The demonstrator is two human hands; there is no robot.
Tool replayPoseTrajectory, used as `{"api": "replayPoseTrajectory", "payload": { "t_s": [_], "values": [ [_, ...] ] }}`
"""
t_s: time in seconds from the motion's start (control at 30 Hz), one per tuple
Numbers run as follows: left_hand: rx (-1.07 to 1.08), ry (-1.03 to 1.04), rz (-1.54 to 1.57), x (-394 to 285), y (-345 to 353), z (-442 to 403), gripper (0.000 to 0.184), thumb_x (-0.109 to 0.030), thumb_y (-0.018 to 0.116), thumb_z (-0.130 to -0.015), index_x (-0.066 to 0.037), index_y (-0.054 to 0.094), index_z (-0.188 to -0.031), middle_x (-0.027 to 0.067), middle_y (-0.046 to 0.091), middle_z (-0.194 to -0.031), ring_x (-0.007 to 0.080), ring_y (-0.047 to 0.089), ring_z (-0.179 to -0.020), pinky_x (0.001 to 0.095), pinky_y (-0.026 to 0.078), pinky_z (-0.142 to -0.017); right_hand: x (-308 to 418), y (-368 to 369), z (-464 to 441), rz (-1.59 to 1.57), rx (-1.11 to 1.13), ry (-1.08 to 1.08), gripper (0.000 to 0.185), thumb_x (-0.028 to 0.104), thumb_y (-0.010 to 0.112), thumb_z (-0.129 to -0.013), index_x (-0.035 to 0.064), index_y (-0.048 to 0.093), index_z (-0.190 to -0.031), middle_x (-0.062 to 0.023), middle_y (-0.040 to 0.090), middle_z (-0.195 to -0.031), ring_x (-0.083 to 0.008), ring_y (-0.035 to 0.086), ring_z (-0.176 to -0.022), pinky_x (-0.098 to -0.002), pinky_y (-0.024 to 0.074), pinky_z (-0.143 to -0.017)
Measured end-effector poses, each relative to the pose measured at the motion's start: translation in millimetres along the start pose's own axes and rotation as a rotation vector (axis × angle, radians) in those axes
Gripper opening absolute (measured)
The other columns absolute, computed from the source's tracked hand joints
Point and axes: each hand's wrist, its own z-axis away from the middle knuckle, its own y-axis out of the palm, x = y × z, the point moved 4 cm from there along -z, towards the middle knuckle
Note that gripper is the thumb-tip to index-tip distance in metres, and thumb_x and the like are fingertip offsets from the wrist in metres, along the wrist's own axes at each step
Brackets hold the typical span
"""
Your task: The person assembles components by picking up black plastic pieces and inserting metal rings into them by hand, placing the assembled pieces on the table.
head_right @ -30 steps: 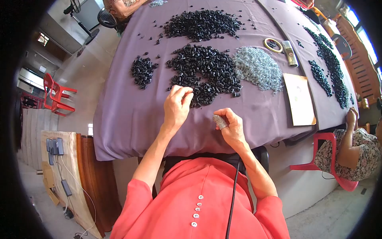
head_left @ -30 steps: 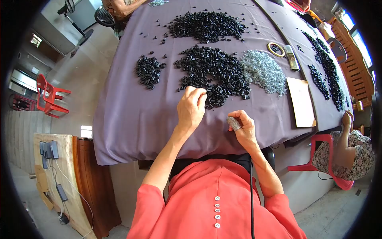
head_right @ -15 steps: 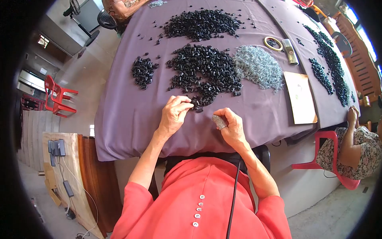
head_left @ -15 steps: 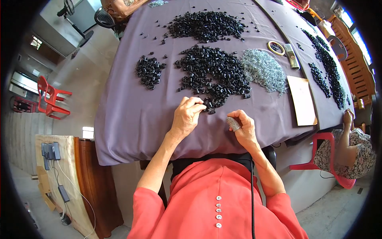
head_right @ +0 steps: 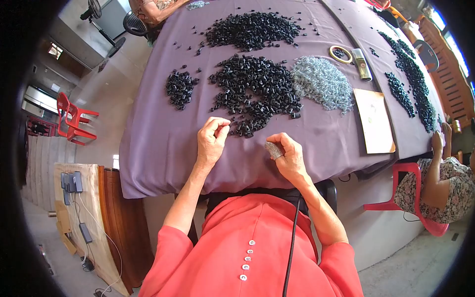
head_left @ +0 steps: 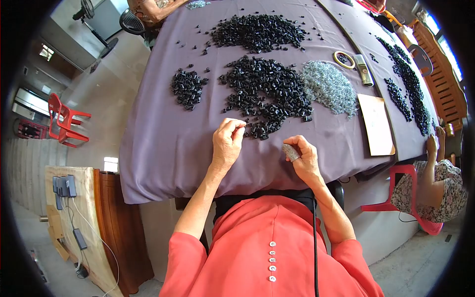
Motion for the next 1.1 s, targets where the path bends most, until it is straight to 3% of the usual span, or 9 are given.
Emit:
{"api": "replayPoseTrajectory", "payload": {
  "t_s": [0.2,0.33,0.57,0.67,0.8,0.9,1.1],
  "values": [
    [0.001,0.122,-0.132,-18,4,3,0.01,0.001,0.065,-0.074,-0.002,0.061,-0.083,0.0044,0.057,-0.076,0.0126,0.055,-0.06,0.0247,0.045,-0.054,0,-1,-1,0.034,0.009,-0.033,0.02,-0.009,0.055,-0.076,0.0007,0.057,-0.093,-0.0071,0.061,-0.079,-0.0121,0.057,-0.065,-0.0246,0.0476,-0.059],
    [0.078,0.182,-0.409,-33,27,5,0.025,-0.026,0.072,-0.069,-0.011,0.061,-0.085,0.0029,0.052,-0.081,0.0225,0.051,-0.079,0.0371,0.037,-0.066,2,0,0,0.024,0.005,-0.027,0.021,-0.01,0.055,-0.075,0.0005,0.057,-0.093,-0.0078,0.061,-0.079,-0.0132,0.058,-0.066,-0.0251,0.0477,-0.06],
    [0.088,0.209,-0.506,-39,35,5,0.015,-0.021,0.068,-0.075,-0.01,0.061,-0.083,0.0036,0.054,-0.08,0.0239,0.051,-0.078,0.0374,0.038,-0.068,1,0,1,0.029,0.013,-0.013,0.024,-0.01,0.054,-0.073,0.0006,0.057,-0.094,-0.0092,0.061,-0.08,-0.0166,0.059,-0.07,-0.0259,0.0475,-0.062],
    [-0.025,0.24,-0.326,-40,28,10,0.011,-0.016,0.063,-0.081,-0.008,0.063,-0.089,0.0027,0.056,-0.078,0.0178,0.054,-0.071,0.0322,0.042,-0.062,1,-1,-1,0.056,0.016,-0.032,0.026,-0.011,0.053,-0.073,0.0008,0.057,-0.095,-0.0093,0.061,-0.081,-0.0172,0.059,-0.07,-0.0262,0.0474,-0.061],
    [0.222,-0.339,0.407,-43,36,26,0.017,-0.011,0.056,-0.089,-0.003,0.062,-0.103,-0.0015,0.06,-0.078,0.0016,0.048,-0.06,0.0175,0.041,-0.05,2,-1,-1,0.058,0.017,-0.061,0.027,-0.012,0.051,-0.075,0.0012,0.057,-0.097,-0.009,0.06,-0.082,-0.0159,0.058,-0.069,-0.0262,0.0474,-0.059],
    [0.299,-0.469,0.581,-36,51,39,0.017,-0.009,0.056,-0.088,-0.002,0.062,-0.103,0.0003,0.061,-0.08,0.003,0.051,-0.062,0.0178,0.043,-0.053,1,-1,0,0.011,-0.012,-0.042,0.027,-0.012,0.049,-0.075,0.0012,0.057,-0.098,-0.0087,0.06,-0.082,-0.0148,0.058,-0.067,-0.0259,0.0474,-0.059],
    [0.312,-0.49,0.612,-34,55,41,0.019,-0.004,0.058,-0.086,0.001,0.061,-0.104,0.0021,0.062,-0.082,0.0056,0.056,-0.066,0.0198,0.049,-0.059,4,-1,1,0.006,-0.01,-0.049,0.027,-0.012,0.048,-0.076,0.0014,0.057,-0.098,-0.0081,0.059,-0.08,-0.0139,0.057,-0.065,-0.0255,0.0468,-0.058]
  ]
}}
